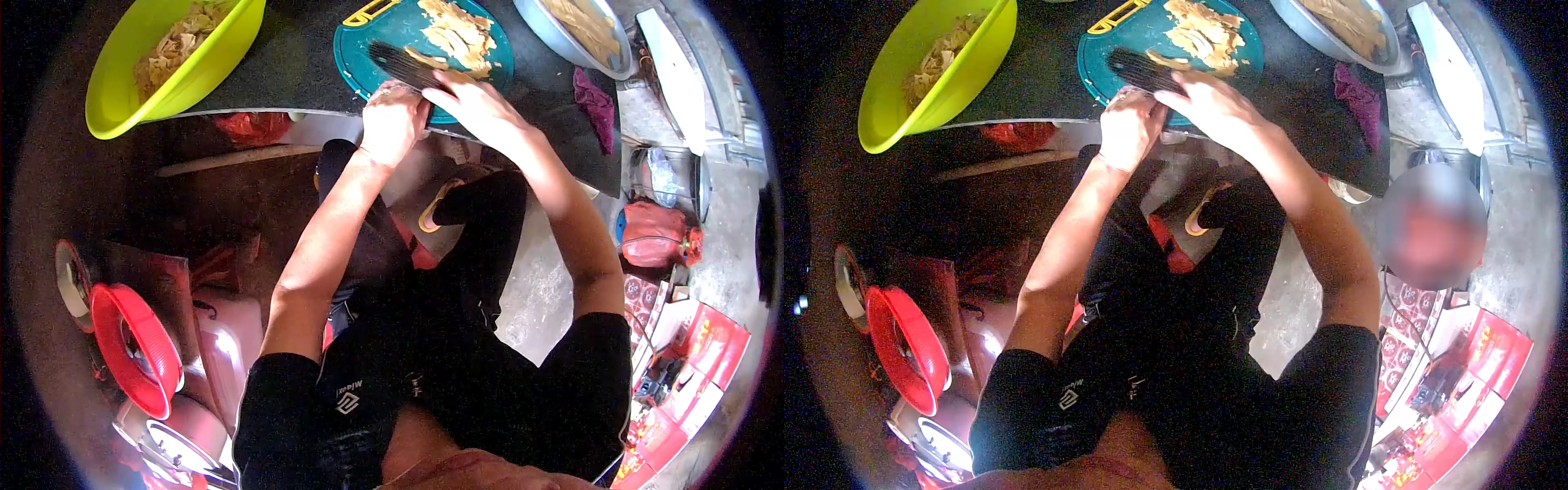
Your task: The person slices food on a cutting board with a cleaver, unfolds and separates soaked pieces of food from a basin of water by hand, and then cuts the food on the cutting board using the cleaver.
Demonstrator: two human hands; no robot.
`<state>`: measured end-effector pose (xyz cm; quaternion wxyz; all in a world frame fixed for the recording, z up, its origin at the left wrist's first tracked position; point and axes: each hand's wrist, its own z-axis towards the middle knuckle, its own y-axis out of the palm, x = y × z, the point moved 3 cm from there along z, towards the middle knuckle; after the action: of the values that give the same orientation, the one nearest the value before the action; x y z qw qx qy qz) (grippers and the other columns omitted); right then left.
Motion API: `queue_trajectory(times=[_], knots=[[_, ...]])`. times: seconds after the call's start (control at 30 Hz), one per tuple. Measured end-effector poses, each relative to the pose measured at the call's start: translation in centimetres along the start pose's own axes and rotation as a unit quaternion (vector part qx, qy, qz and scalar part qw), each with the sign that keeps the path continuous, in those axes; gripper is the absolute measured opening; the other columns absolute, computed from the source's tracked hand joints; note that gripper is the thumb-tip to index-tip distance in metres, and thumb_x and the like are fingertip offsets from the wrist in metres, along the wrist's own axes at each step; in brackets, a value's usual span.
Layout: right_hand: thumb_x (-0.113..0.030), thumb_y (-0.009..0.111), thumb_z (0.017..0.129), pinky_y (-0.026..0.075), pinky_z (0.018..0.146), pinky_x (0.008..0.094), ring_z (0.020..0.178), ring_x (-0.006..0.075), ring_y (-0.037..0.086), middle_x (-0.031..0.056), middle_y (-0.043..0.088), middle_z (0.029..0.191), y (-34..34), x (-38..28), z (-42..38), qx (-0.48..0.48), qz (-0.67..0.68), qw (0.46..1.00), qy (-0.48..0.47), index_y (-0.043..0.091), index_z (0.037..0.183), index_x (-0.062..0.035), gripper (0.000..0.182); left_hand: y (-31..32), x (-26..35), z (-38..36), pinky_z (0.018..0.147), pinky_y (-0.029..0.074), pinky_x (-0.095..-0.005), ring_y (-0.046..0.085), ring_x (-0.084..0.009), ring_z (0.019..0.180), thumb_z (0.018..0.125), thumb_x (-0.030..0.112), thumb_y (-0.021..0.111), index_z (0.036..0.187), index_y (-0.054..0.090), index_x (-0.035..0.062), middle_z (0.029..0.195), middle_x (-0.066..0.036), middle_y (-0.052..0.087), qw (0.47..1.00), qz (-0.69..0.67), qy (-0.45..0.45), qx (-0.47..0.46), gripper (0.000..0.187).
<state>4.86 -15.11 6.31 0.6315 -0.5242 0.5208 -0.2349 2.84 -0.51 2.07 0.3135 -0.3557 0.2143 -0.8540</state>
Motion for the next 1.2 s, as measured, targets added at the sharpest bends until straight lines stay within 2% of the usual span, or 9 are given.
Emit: queue_trajectory(times=[0.17,0.33,0.6,0.7,0.93,0.97,1.07,1.13,1.2], knots=[[-0.042,0.046,0.093,0.051,0.073,0.0428,0.085,0.0371,0.063,0.0234,0.063,0.093,-3.4,1.5,-4.2,0.070,0.006,0.996,0.050,0.052,0.122,-0.0083,0.044,0.4,-0.1,0.2,0.082,0.049,-0.0341,0.062,-0.0268,0.089,0.074,0.007,0.065,0.089,0.066,0.0033,0.094,-0.011,0.065,0.996,-0.047,0.026,0.075,0.015],[-0.035,0.048,0.093,0.051,0.068,0.0429,0.081,0.0359,0.063,0.0218,0.061,0.101,-2.5,-0.7,-6.8,-0.089,-0.037,0.993,0.062,0.050,0.126,-0.0149,0.039,-0.3,-0.4,-0.8,0.080,0.049,-0.0363,0.060,-0.0298,0.088,0.066,0.004,0.070,0.087,0.065,0.0039,0.092,-0.012,0.063,0.999,-0.022,0.037,0.015,0.022],[-0.044,0.044,0.093,0.049,0.078,0.0445,0.079,0.0382,0.063,0.0241,0.062,0.084,-0.5,-1.5,-3.5,0.021,-0.065,0.998,-0.003,0.041,0.133,-0.0031,0.057,-0.4,-0.3,-0.8,0.069,0.050,-0.0367,0.059,-0.0294,0.073,0.064,0.009,0.071,0.080,0.063,0.0032,0.075,-0.011,0.060,1.000,-0.009,0.030,0.004,0.019],[-0.051,0.040,0.092,0.048,0.083,0.0478,0.088,0.0413,0.061,0.0262,0.062,0.091,0.2,-2.5,1.1,-0.089,0.025,0.994,0.062,0.040,0.135,-0.0081,0.061,-0.2,-0.5,-0.8,0.062,0.049,-0.0356,0.059,-0.0281,0.066,0.068,0.010,0.071,0.072,0.062,0.0041,0.066,-0.010,0.057,1.000,0.022,0.000,-0.018,0.012],[-0.053,0.039,0.091,0.048,0.084,0.0465,0.093,0.0396,0.061,0.0236,0.063,0.096,-1.9,-0.8,-0.3,-0.079,-0.021,0.991,0.105,0.042,0.133,-0.0122,0.059,-0.2,-0.4,-0.4,0.070,0.050,-0.0348,0.061,-0.0270,0.076,0.072,0.009,0.068,0.082,0.064,0.0031,0.083,-0.010,0.062,0.999,-0.018,0.016,0.033,0.012],[-0.055,0.042,0.090,0.049,0.083,0.0451,0.089,0.0397,0.062,0.0214,0.064,0.098,-1.5,1.9,-0.2,-0.082,-0.134,0.985,-0.069,0.048,0.128,-0.0104,0.059,0.1,-0.6,-0.3,0.071,0.050,-0.0341,0.061,-0.0265,0.078,0.073,0.008,0.068,0.083,0.065,0.0029,0.085,-0.010,0.062,0.997,-0.020,0.033,0.062,0.012],[-0.029,0.046,0.094,0.054,0.071,0.0397,0.076,0.0324,0.065,0.0187,0.064,0.097,-3.7,1.6,-2.0,-0.012,0.040,0.996,0.079,0.052,0.119,-0.0101,0.032,0.1,-0.6,-0.3,0.075,0.051,-0.0333,0.062,-0.0263,0.083,0.075,0.007,0.067,0.087,0.066,0.0021,0.093,-0.011,0.064,0.995,-0.031,0.051,0.080,0.012],[-0.032,0.046,0.094,0.053,0.068,0.0404,0.077,0.0319,0.065,0.0210,0.064,0.091,-4.1,-1.1,-3.7,-0.068,-0.076,0.994,-0.042,0.051,0.123,-0.0110,0.037,-0.3,-0.5,-0.5,0.076,0.050,-0.0337,0.062,-0.0267,0.083,0.075,0.007,0.067,0.086,0.065,0.0018,0.093,-0.012,0.063,0.994,-0.040,0.057,0.080,0.012],[-0.039,0.050,0.092,0.051,0.067,0.0419,0.074,0.0344,0.065,0.0243,0.064,0.087,-2.7,-1.2,-5.2,-0.082,0.023,0.993,0.085,0.048,0.130,-0.0096,0.048,-0.2,-0.9,-1.4,0.075,0.050,-0.0347,0.062,-0.0272,0.083,0.072,0.008,0.068,0.088,0.065,0.0024,0.093,-0.013,0.063,0.999,-0.019,0.042,0.001,0.017]])
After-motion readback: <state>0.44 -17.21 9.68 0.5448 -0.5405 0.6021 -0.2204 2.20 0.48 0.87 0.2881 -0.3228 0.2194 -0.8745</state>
